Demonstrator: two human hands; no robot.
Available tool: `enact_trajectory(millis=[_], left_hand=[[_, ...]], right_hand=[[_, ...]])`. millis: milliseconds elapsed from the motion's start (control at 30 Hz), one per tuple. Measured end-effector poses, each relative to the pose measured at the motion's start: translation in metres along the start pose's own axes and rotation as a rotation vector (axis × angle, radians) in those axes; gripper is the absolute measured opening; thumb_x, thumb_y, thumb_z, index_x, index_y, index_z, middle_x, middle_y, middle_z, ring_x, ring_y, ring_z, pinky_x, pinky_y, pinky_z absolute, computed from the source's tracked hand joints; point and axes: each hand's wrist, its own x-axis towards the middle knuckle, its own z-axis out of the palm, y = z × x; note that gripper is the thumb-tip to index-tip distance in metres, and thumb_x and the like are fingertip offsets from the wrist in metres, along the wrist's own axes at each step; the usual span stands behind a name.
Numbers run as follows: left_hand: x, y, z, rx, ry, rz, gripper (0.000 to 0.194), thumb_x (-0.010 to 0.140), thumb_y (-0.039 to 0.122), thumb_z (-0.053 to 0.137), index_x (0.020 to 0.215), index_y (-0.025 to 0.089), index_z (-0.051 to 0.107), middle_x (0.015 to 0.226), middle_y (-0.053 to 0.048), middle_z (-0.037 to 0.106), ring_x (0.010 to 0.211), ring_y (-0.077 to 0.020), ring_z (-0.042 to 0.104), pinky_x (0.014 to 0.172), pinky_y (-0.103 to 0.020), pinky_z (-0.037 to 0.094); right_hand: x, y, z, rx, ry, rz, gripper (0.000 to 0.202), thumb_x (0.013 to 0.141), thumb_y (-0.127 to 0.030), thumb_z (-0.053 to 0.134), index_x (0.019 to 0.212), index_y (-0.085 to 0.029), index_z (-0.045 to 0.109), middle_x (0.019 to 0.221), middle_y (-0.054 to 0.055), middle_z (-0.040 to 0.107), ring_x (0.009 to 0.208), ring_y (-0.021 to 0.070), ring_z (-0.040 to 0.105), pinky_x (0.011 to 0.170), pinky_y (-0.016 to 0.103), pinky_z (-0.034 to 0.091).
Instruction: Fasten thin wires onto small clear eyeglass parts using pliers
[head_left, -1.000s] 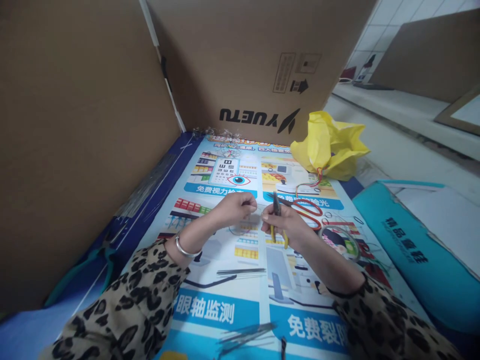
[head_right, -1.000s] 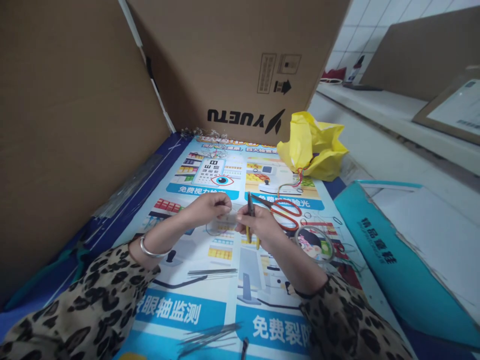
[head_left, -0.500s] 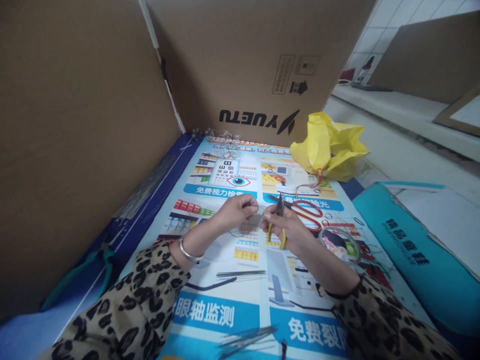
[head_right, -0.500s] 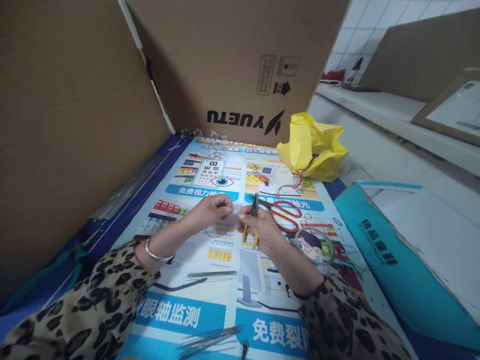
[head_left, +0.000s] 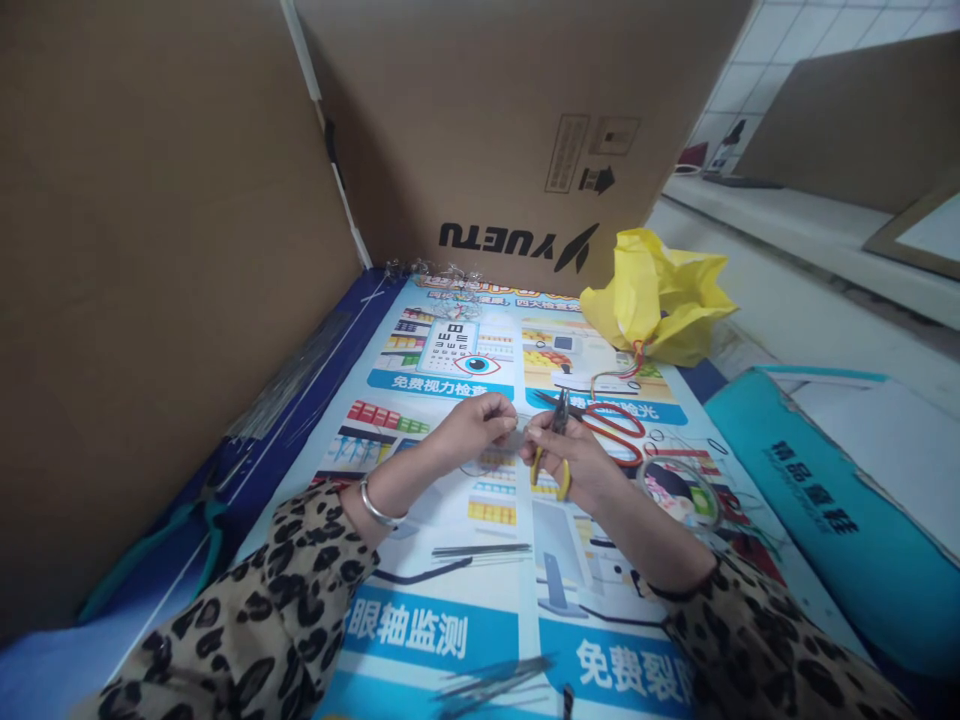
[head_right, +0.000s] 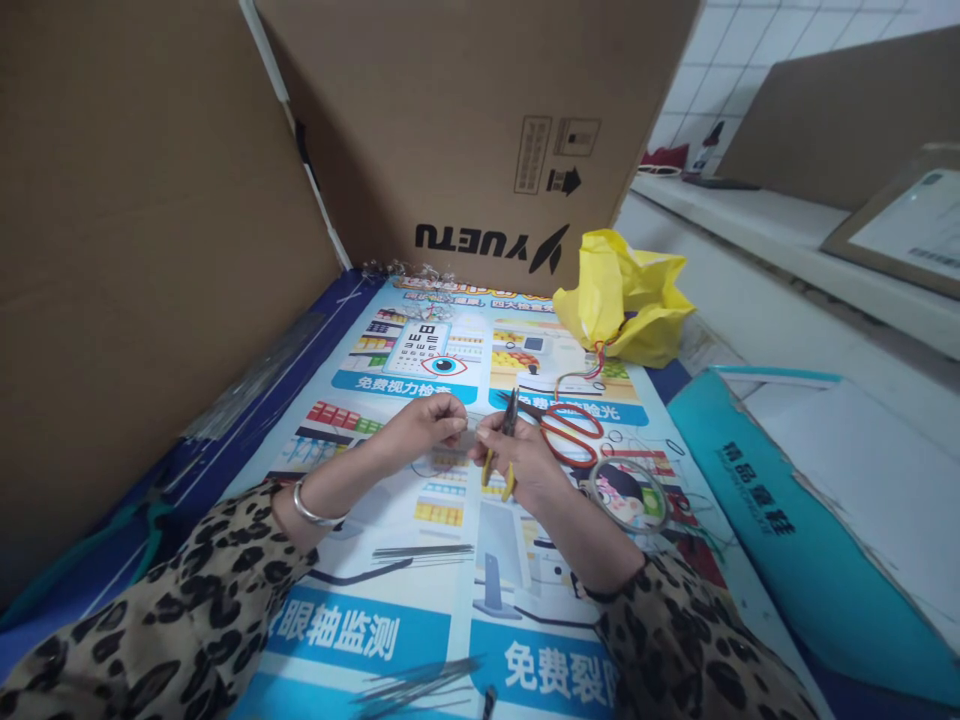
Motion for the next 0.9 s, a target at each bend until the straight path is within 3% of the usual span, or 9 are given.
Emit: enact_trajectory(millis=[167, 333, 633, 800, 900], left_hand=[[0.001, 0.0, -0.001, -0.022, 0.001, -0.017, 0.01, 0.07, 0.023, 0.056, 0.074, 0.015, 0.052, 0.064, 0.005, 0.049, 0.055, -0.0062, 0.049, 0.057, -0.022, 0.044], [0.0, 0.006, -0.004, 0.102, -0.002, 0.0, 0.018, 0.073, 0.025, 0.054, 0.086, 0.015, 0.062, 0.066, 0.002, 0.056, 0.054, -0.0069, 0.05, 0.057, -0.022, 0.043], [-0.003, 0.008, -0.001, 0.176, 0.04, 0.032, 0.019, 0.074, 0.034, 0.055, 0.074, 0.015, 0.061, 0.059, 0.003, 0.054, 0.052, -0.0077, 0.049, 0.051, -0.019, 0.039], [0.0, 0.011, -0.01, -0.002, 0.122, -0.023, 0.018, 0.072, 0.033, 0.057, 0.07, 0.015, 0.053, 0.071, 0.0, 0.058, 0.062, -0.0094, 0.055, 0.052, -0.019, 0.042], [0.001, 0.014, -0.016, -0.187, 0.133, -0.071, 0.017, 0.073, 0.028, 0.056, 0.069, 0.015, 0.047, 0.083, -0.004, 0.062, 0.07, -0.011, 0.061, 0.061, -0.022, 0.046]], right_hand=[[0.0, -0.001, 0.0, -0.047, -0.017, -0.012, 0.025, 0.063, -0.03, 0.07, 0.074, -0.021, 0.05, 0.055, -0.004, 0.056, 0.054, 0.0118, 0.054, 0.055, 0.026, 0.039], [0.0, -0.001, -0.002, -0.067, -0.015, -0.022, 0.025, 0.063, -0.031, 0.07, 0.074, -0.021, 0.05, 0.053, -0.004, 0.056, 0.053, 0.0122, 0.053, 0.052, 0.025, 0.039], [0.001, 0.0, -0.001, -0.06, 0.001, -0.042, 0.024, 0.064, -0.03, 0.071, 0.076, -0.02, 0.053, 0.058, -0.005, 0.056, 0.054, 0.0109, 0.054, 0.053, 0.025, 0.04], [-0.002, -0.006, 0.001, -0.109, 0.061, -0.01, 0.027, 0.069, -0.043, 0.065, 0.082, -0.02, 0.057, 0.071, -0.001, 0.06, 0.066, 0.0133, 0.058, 0.066, 0.031, 0.046], [-0.005, -0.011, 0.003, -0.364, 0.081, -0.055, 0.032, 0.075, -0.05, 0.055, 0.089, -0.021, 0.056, 0.074, 0.001, 0.061, 0.069, 0.0154, 0.06, 0.067, 0.031, 0.046]])
